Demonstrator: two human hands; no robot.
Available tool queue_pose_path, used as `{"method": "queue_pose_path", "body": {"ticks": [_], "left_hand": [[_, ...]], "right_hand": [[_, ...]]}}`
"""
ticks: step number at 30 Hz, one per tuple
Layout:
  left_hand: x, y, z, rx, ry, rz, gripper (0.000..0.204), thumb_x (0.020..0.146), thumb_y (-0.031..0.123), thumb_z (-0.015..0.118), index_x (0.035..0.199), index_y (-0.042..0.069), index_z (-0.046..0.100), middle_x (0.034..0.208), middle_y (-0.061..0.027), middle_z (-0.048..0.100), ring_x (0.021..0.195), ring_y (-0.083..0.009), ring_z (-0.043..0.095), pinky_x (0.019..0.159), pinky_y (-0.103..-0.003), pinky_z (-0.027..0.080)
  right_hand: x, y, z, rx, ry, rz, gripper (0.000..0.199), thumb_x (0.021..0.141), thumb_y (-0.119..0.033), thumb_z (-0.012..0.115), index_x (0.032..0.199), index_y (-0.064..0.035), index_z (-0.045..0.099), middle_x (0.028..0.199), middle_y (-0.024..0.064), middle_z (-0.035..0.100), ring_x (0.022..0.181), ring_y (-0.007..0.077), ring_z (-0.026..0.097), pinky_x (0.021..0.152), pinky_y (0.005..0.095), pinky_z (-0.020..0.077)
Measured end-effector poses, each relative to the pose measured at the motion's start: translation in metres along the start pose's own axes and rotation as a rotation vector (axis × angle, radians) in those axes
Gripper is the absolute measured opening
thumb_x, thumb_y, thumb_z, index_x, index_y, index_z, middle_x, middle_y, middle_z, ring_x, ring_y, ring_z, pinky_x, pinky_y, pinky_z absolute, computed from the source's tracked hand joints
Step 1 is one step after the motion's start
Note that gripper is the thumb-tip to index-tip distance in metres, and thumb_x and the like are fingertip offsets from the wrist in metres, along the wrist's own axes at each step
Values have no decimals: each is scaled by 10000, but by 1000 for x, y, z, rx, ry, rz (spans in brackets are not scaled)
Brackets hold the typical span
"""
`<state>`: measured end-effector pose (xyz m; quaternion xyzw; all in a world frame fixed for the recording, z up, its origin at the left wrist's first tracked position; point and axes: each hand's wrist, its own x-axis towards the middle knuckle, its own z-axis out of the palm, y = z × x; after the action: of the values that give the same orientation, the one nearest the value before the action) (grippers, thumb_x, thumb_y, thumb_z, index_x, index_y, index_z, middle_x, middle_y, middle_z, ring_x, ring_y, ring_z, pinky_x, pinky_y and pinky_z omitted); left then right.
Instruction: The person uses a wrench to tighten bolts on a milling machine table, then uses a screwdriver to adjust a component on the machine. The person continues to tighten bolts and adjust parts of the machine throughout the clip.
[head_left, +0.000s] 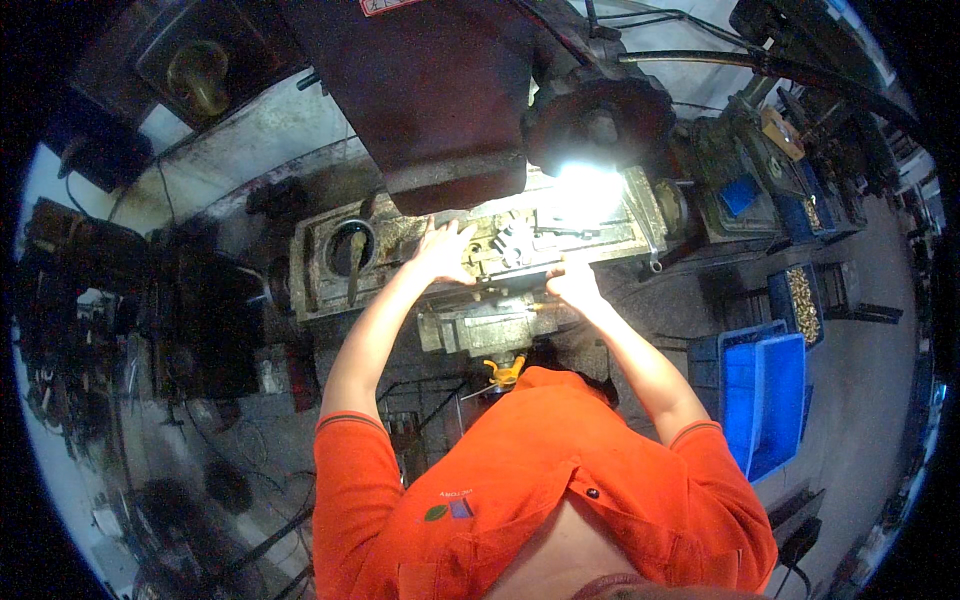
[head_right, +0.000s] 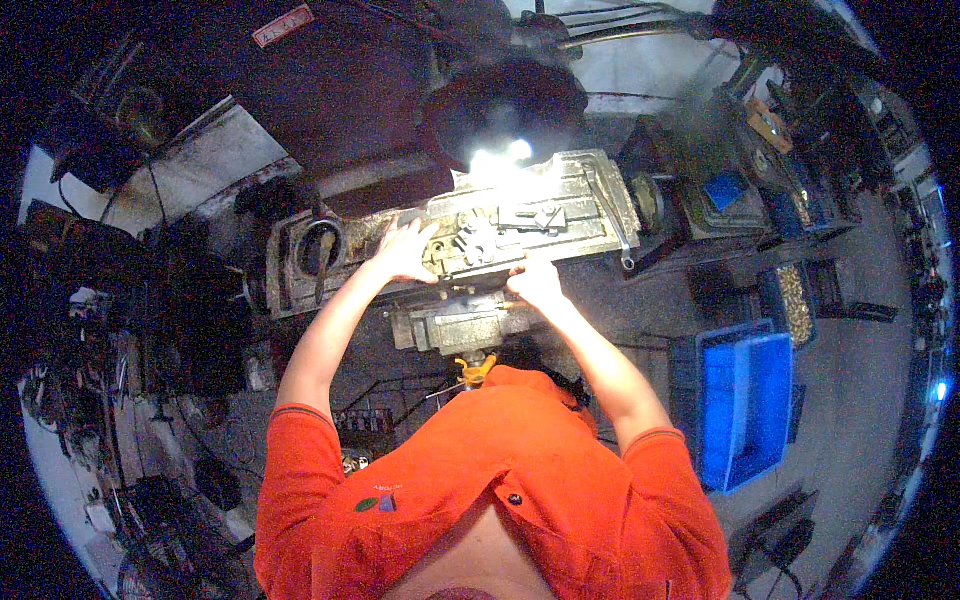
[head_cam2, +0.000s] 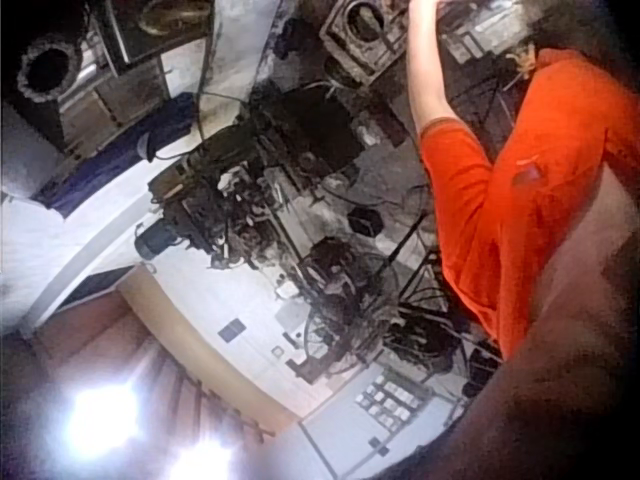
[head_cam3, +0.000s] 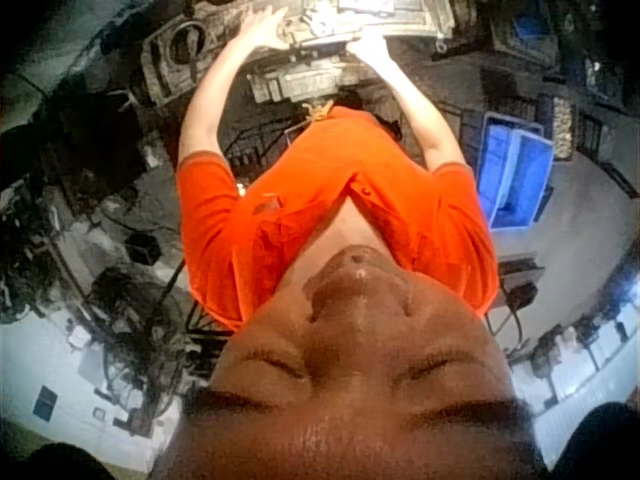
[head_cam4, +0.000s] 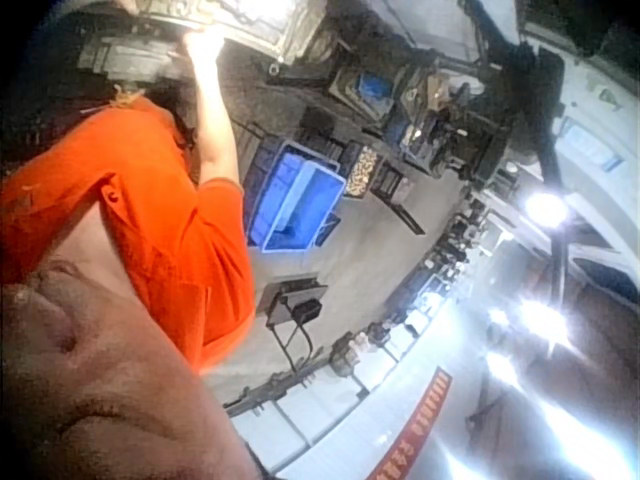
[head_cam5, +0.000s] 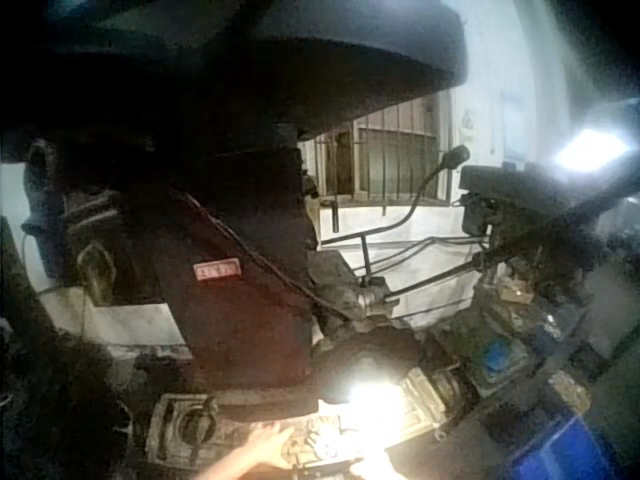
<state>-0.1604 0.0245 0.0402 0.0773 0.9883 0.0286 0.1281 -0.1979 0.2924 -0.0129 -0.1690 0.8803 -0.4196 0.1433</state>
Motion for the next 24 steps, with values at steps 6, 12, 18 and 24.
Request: {"method": "queue_pose_path", "body": {"ticks": [6,12,18,24], "left_hand": [[1,1,-3,-8,-22,-9,1018,480,515,731,1316,120,304,1276,-274,355,1164,-347,408,1065,-465,95],[1,0,2,-12,-7,-16,1005,481,487,751,1305,113,314,1271,-254,368,1167,-339,406,1049,-517,96],[-3,3,-1,27,42,-6,959,515,489,738,1296,112,327,1249,-229,396,1145,-327,426,1046,-524,104],[-33,15,-4,119,316,111,619,649,384,685,1158,91,491,1043,-112,547,979,-272,517,1035,-493,179]], "right_hand": [[3,11,2,-52,0,-20,295,501,-211,612,734,-34,641,965,159,570,842,298,574,733,333,461],[-4,0,-3,2,-37,-26,304,546,-159,578,797,5,630,839,151,540,805,270,568,714,325,463],[-7,-1,-4,-71,-27,-69,321,551,-147,572,829,0,635,1027,168,537,860,273,569,769,305,454],[-42,-14,-21,-11,104,-139,400,559,-122,572,928,17,633,1248,169,460,1000,260,557,863,276,422]]}}
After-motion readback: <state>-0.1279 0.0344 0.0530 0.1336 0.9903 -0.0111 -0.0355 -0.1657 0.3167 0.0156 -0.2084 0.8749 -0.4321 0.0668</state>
